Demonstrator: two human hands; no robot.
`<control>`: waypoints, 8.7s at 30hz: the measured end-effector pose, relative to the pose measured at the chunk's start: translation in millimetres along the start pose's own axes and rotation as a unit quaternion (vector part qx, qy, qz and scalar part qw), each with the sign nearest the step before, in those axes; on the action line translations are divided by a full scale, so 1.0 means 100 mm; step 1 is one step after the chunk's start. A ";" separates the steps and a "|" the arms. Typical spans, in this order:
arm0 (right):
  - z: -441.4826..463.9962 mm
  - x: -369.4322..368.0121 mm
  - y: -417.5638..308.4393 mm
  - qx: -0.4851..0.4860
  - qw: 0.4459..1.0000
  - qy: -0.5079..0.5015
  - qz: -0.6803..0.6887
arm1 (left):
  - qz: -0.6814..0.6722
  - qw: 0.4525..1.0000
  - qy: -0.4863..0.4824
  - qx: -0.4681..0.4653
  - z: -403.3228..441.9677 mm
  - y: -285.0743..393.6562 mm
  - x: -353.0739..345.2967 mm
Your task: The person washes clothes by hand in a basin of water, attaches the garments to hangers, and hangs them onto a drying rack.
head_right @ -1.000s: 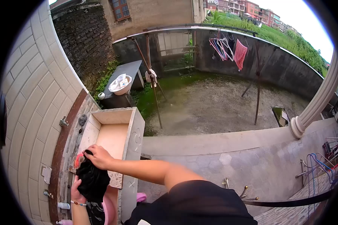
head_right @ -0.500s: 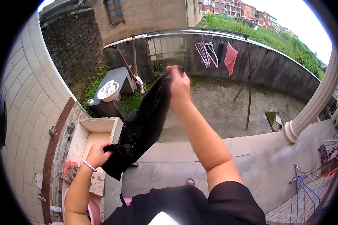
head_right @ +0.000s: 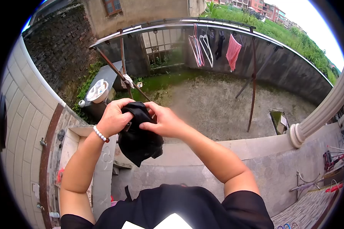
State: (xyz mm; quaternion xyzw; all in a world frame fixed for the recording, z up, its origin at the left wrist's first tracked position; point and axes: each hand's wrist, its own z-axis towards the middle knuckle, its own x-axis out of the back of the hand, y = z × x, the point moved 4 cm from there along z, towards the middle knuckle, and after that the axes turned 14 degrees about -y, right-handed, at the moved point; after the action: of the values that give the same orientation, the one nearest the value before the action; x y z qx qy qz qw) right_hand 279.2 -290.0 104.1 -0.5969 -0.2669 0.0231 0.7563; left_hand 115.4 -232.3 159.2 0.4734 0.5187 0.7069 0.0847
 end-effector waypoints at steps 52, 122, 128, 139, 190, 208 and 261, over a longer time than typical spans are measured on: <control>0.72 1.17 0.15 -0.126 0.982 0.133 0.044 | -0.133 0.969 -0.055 0.200 0.19 -0.72 1.23; 1.21 3.95 1.82 -0.231 0.832 0.498 -0.080 | -0.757 0.582 -0.263 0.140 2.69 -2.87 -0.07; 1.39 3.80 2.04 -0.211 0.898 0.384 -0.033 | -0.767 0.556 -0.289 0.138 2.67 -2.59 -0.21; 1.53 3.65 2.45 -0.085 0.903 0.415 0.064 | -0.781 0.566 -0.227 0.136 2.33 -2.33 -0.42; -2.11 2.17 1.10 -0.114 0.920 0.217 0.306 | -0.458 0.863 -0.160 0.141 2.95 -1.39 -0.84; -1.46 2.38 1.31 0.068 0.934 0.066 0.343 | 0.063 0.941 -0.305 -0.136 2.86 0.09 -0.64; -1.95 3.22 2.26 -0.139 0.795 0.588 0.046 | 0.166 0.949 0.014 -0.269 2.92 0.20 -1.17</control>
State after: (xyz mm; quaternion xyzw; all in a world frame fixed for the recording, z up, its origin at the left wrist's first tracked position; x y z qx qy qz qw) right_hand 703.1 -284.8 -9.6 -0.6056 0.2569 -0.3352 0.6744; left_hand 406.2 -122.0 111.2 0.5023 0.2244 0.8309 0.0831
